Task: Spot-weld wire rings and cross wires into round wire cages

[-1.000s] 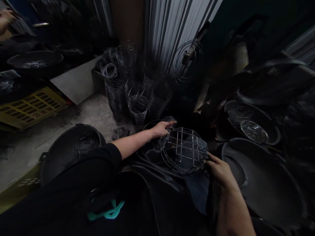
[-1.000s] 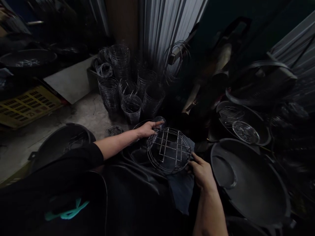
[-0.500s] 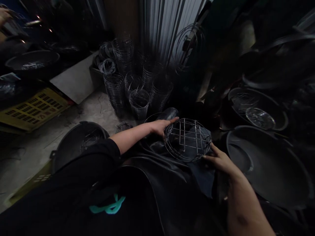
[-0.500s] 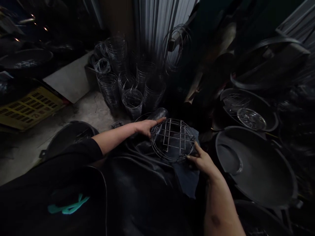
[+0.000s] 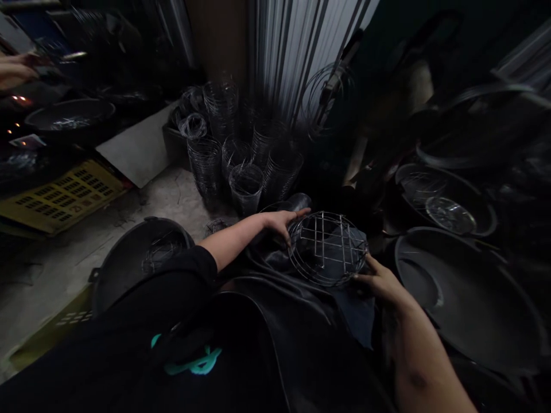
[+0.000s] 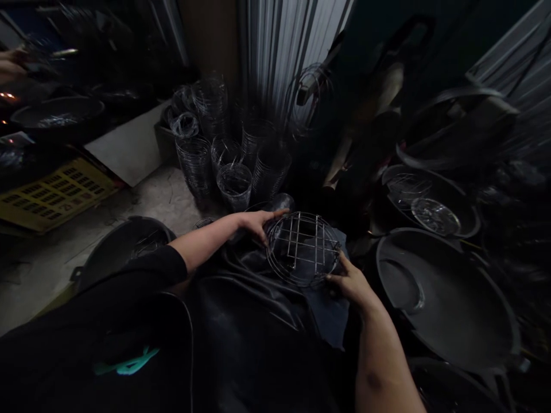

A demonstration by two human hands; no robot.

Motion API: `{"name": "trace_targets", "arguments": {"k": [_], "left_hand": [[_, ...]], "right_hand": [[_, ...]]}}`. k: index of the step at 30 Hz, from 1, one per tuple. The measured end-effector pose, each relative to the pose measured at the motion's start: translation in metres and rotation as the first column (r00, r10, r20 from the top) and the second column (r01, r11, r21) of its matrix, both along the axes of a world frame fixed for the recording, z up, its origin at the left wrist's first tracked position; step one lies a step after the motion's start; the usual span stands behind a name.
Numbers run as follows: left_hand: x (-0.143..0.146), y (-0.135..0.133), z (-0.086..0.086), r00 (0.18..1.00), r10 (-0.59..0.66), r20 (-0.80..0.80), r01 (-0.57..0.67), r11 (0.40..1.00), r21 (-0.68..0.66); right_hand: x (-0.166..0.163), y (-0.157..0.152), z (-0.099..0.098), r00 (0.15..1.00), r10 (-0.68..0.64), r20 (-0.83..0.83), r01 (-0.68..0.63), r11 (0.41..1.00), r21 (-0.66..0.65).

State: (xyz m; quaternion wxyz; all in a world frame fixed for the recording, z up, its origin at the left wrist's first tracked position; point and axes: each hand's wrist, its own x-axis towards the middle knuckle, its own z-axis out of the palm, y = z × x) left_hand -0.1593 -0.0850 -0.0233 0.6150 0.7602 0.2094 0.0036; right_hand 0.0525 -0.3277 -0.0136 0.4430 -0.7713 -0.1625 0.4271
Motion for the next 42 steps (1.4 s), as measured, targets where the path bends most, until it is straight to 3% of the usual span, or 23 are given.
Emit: {"name": "trace_targets", "arguments": {"k": [2, 4, 8, 13, 31, 42], "left_hand": [[0.000, 0.010, 0.000, 0.992, 0.116, 0.040, -0.104, 0.967, -0.233], [0.003, 0.016, 0.001, 0.970, 0.238, 0.055, -0.210, 0.925, -0.316], [0.021, 0.009, 0.005, 0.937, 0.332, 0.106, -0.288, 0.909, -0.303], [0.042, -0.010, 0.010, 0.907, 0.389, 0.162, -0.334, 0.898, -0.286], [0.030, -0.008, -0.001, 0.922, 0.332, 0.201, -0.245, 0.899, -0.364], [0.029, -0.006, 0.002, 0.951, 0.227, 0.211, -0.172, 0.953, -0.248]], "right_hand": [[0.001, -0.006, 0.002, 0.999, -0.037, -0.028, 0.039, 0.998, 0.057], [0.001, -0.011, 0.004, 0.995, -0.085, -0.050, 0.090, 0.989, 0.115], [-0.007, -0.009, 0.008, 0.986, -0.113, -0.119, 0.137, 0.966, 0.220], [-0.013, 0.004, 0.014, 0.976, -0.216, -0.042, 0.219, 0.938, 0.268], [-0.007, 0.004, 0.012, 0.986, -0.158, 0.061, 0.142, 0.967, 0.213], [-0.003, 0.005, 0.004, 0.987, -0.074, 0.141, 0.052, 0.987, 0.153]]}}
